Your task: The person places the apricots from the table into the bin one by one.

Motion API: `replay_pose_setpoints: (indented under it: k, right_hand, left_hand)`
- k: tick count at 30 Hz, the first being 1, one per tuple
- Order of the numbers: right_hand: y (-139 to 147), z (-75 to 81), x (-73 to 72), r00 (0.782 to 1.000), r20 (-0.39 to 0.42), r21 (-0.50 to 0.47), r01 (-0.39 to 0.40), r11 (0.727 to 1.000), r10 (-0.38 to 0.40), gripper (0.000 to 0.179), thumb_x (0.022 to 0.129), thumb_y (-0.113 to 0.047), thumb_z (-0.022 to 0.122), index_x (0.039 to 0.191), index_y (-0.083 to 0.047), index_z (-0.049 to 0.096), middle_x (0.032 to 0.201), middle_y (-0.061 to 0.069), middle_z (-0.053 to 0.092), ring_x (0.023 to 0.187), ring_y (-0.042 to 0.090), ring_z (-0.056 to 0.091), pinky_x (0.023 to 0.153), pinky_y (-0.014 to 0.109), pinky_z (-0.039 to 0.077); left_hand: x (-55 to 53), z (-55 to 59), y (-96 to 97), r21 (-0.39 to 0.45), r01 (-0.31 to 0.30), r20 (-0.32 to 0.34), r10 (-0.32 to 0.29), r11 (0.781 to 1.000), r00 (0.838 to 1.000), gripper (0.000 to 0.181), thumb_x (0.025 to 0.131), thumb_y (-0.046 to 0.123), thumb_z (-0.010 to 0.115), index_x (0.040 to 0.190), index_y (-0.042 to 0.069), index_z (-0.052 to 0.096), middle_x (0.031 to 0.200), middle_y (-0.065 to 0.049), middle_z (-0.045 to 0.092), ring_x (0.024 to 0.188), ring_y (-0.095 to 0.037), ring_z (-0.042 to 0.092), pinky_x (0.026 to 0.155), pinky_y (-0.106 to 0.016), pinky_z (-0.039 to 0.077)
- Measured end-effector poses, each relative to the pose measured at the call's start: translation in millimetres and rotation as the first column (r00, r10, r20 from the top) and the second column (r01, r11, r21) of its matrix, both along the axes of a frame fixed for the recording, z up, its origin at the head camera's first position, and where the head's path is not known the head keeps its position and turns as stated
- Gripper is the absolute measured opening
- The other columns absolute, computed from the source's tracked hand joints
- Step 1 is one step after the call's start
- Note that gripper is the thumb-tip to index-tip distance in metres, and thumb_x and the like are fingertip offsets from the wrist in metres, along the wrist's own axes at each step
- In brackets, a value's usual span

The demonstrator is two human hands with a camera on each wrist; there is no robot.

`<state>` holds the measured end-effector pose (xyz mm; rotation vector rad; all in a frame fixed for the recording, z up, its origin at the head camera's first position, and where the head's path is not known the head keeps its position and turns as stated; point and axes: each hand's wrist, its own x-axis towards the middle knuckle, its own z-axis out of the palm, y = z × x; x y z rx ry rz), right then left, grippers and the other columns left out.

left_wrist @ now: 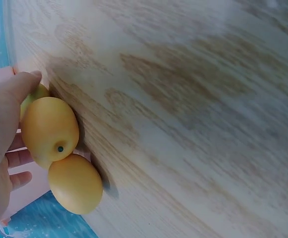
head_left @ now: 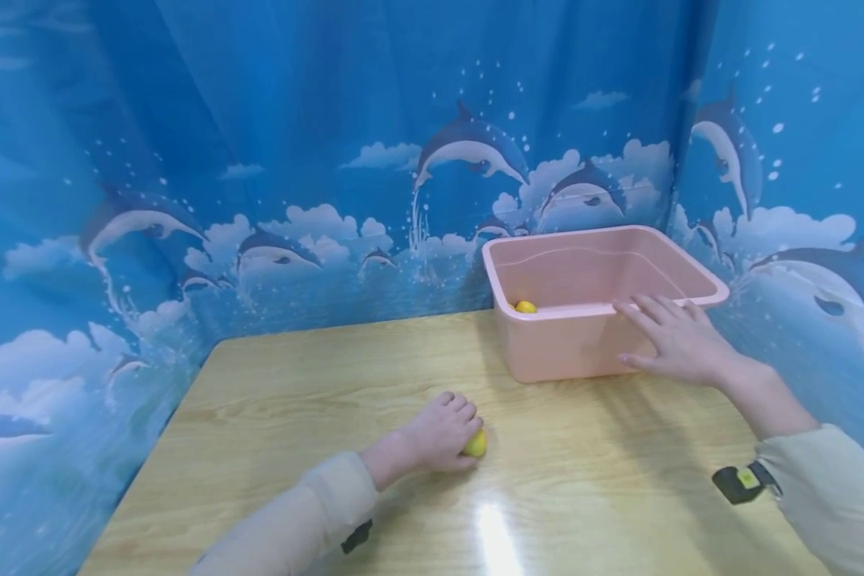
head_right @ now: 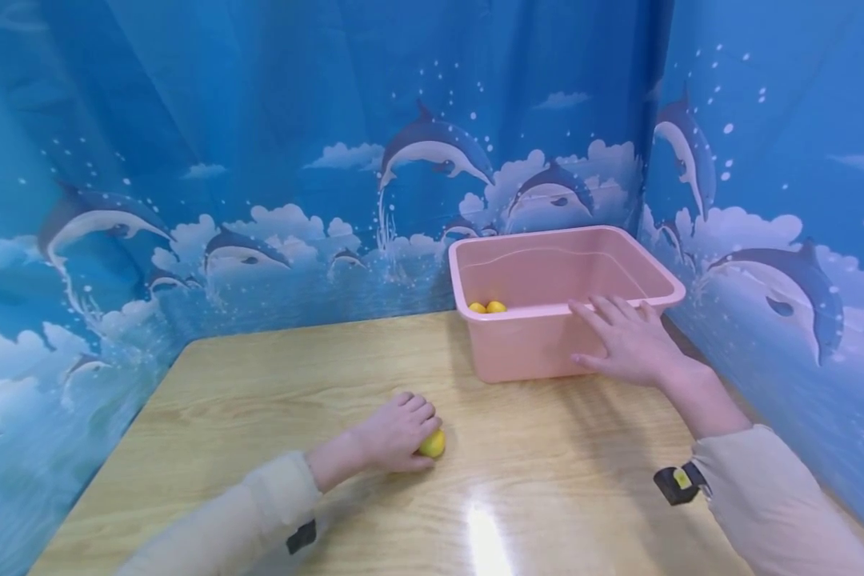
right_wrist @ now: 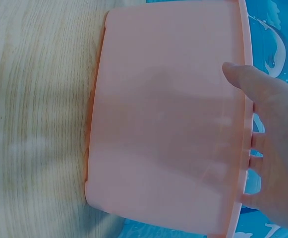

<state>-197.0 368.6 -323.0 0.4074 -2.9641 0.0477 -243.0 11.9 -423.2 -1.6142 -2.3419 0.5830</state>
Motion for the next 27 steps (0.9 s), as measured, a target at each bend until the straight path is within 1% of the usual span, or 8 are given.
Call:
replay_pose_setpoints:
  k: [6, 11, 15, 19, 24, 27]
  right_hand:
    - [-0.5, -1.4, -0.1, 1.000, -0.011, 0.001, -0.006, 1.000, 0.006, 0.078, 0.086, -0.049, 0.059, 0.144, -0.008, 0.027, 0.143, 0.028, 0.026, 0.129, 0.046, 0.022, 0.097, 0.067, 0.011]
    - [-0.2, -1.6, -0.1, 1.000, -0.017, 0.005, -0.004, 1.000, 0.004, 0.078, 0.085, -0.050, 0.059, 0.143, -0.007, 0.028, 0.143, 0.028, 0.026, 0.129, 0.046, 0.022, 0.097, 0.067, 0.011]
    - [-0.3, -1.2, 0.4, 1.000, -0.019, 0.002, -0.003, 1.000, 0.003, 0.078, 0.085, -0.048, 0.060, 0.143, -0.007, 0.028, 0.143, 0.028, 0.026, 0.129, 0.046, 0.022, 0.097, 0.068, 0.011]
    - [-0.3, -0.7, 1.0, 1.000, -0.021, -0.002, -0.007, 1.000, 0.007, 0.078, 0.085, -0.048, 0.060, 0.143, -0.007, 0.028, 0.143, 0.028, 0.026, 0.129, 0.046, 0.022, 0.097, 0.068, 0.010]
    - [-0.4, -0.8, 1.3, 1.000, -0.020, -0.007, -0.006, 1.000, 0.006, 0.078, 0.085, -0.049, 0.059, 0.143, -0.007, 0.028, 0.143, 0.028, 0.026, 0.129, 0.046, 0.022, 0.097, 0.068, 0.010]
    - [-0.5, -1.3, 1.1, 1.000, -0.018, -0.007, -0.006, 1.000, 0.006, 0.078, 0.085, -0.049, 0.059, 0.143, -0.007, 0.027, 0.143, 0.028, 0.026, 0.129, 0.046, 0.022, 0.097, 0.068, 0.010]
  left_hand:
    - [2.6, -0.1, 0.8, 0.019, -0.006, 0.015, 0.006, 1.000, 1.000, 0.050, 0.082, 0.061, 0.054, 0.105, 0.016, 0.059, 0.100, 0.003, 0.055, 0.096, -0.014, 0.049, 0.089, -0.032, 0.038]
    - [2.5, 1.5, 2.0, 0.040, 0.012, 0.016, -0.013, 0.999, 1.000, 0.049, 0.082, 0.060, 0.055, 0.103, 0.016, 0.060, 0.099, 0.003, 0.056, 0.096, -0.014, 0.049, 0.088, -0.031, 0.038]
    - [1.5, 3.5, 3.5, 0.080, 0.030, 0.030, -0.033, 0.996, 0.999, 0.049, 0.082, 0.060, 0.055, 0.101, 0.015, 0.061, 0.097, 0.003, 0.056, 0.093, -0.014, 0.049, 0.086, -0.031, 0.039]
    - [0.3, 8.1, 5.7, 0.117, 0.028, 0.053, -0.035, 0.993, 0.998, 0.048, 0.082, 0.059, 0.054, 0.100, 0.015, 0.061, 0.096, 0.002, 0.055, 0.090, -0.013, 0.048, 0.084, -0.031, 0.040]
    - [-1.2, 16.9, 8.6, 0.134, 0.001, 0.066, -0.010, 0.991, 0.998, 0.047, 0.082, 0.059, 0.055, 0.100, 0.016, 0.060, 0.095, 0.003, 0.055, 0.090, -0.014, 0.048, 0.085, -0.031, 0.040]
    - [-2.8, 23.5, 9.9, 0.152, -0.015, 0.086, 0.002, 0.988, 0.996, 0.046, 0.082, 0.057, 0.057, 0.102, 0.016, 0.060, 0.097, 0.002, 0.055, 0.092, -0.015, 0.049, 0.087, -0.032, 0.040]
